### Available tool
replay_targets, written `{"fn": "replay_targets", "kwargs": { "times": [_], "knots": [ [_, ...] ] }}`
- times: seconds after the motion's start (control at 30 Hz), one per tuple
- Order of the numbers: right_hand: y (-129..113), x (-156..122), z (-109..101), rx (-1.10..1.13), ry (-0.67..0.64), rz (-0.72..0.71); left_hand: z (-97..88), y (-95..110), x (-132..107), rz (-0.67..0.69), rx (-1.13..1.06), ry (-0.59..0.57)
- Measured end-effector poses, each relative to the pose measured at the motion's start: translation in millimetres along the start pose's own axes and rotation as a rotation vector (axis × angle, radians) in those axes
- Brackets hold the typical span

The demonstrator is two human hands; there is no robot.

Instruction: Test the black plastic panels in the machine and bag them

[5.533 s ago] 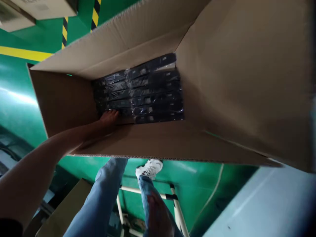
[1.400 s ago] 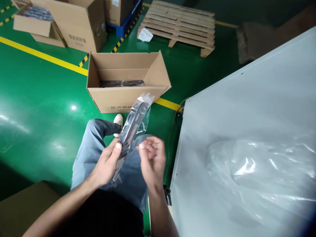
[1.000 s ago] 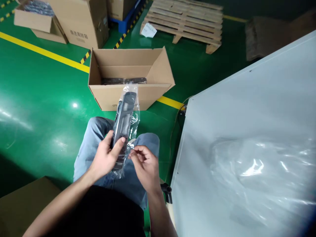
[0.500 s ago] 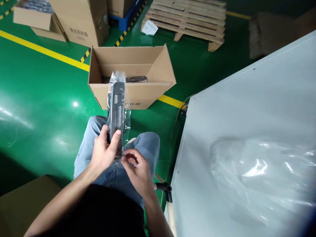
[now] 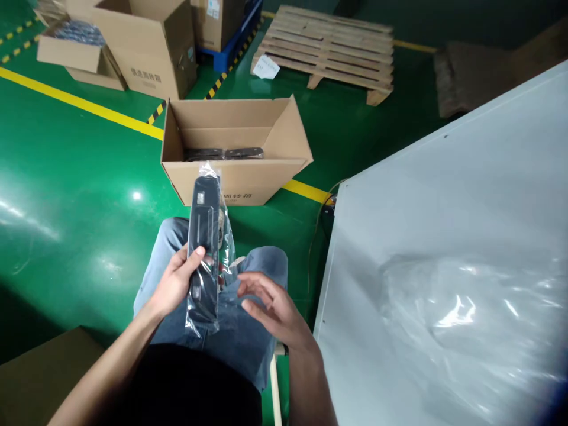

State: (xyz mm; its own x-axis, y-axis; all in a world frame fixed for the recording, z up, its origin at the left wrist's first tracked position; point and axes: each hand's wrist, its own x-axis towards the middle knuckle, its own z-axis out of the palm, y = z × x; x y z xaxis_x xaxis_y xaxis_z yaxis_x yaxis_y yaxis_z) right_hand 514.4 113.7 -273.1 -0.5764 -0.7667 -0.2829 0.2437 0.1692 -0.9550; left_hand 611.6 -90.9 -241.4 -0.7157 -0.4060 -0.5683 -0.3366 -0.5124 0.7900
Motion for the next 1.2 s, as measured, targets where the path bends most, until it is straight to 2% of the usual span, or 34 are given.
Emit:
{"fn": "replay_targets", "kwargs": {
  "times": [0.1,0.2,0.27,0.33,0.43,0.57,0.63,0.73,0.83,0.93,1.03,1.1,1.2],
  "knots": [
    [-11.5,9.5,7.1,-0.125,0.357,-0.118,2.4,-13.1,-9.0,0.157,0.2,-0.093],
    [-25.1,22.5,20.9,-0.227,0.72,-0.246,8.1,-27.8,-20.6,0.2,0.453,-0.223],
    [-31.2,29.8,26.0,-0.284,0.886,-0.302,11.6,-35.2,-27.0,0.177,0.578,-0.253],
    [-33.4,33.2,25.7,-0.271,0.961,-0.303,13.6,-38.5,-31.4,0.158,0.616,-0.256],
    [-29.9,31.8,18.7,0.003,0.972,-0.193,13.0,-36.1,-36.0,0.069,0.462,-0.283],
    [-21.4,28.4,9.3,0.504,0.841,-0.038,6.4,-32.8,-38.7,-0.218,0.113,-0.395],
    [-20.0,27.4,9.1,0.595,0.777,-0.047,2.0,-36.3,-36.5,-0.301,0.031,-0.401],
    [-24.4,24.7,15.4,0.613,0.75,-0.121,-2.8,-47.2,-28.9,-0.332,-0.024,-0.353],
    [-34.5,19.2,25.9,0.596,0.706,-0.191,-1.1,-57.6,-21.1,-0.259,-0.056,-0.341],
    [-43.6,12.6,36.5,0.528,0.662,-0.241,9.5,-61.0,-17.3,0.001,0.018,-0.344],
    [-47.2,8.3,43.9,0.424,0.638,-0.26,24.1,-58.8,-16.8,0.219,0.173,-0.249],
    [-47.1,8.0,45.9,0.386,0.66,-0.291,31.5,-56.9,-17.2,0.259,0.211,-0.204],
    [-46.0,10.2,45.2,0.367,0.782,-0.339,35.5,-54.5,-19.1,0.229,0.18,-0.221]
  ]
}}
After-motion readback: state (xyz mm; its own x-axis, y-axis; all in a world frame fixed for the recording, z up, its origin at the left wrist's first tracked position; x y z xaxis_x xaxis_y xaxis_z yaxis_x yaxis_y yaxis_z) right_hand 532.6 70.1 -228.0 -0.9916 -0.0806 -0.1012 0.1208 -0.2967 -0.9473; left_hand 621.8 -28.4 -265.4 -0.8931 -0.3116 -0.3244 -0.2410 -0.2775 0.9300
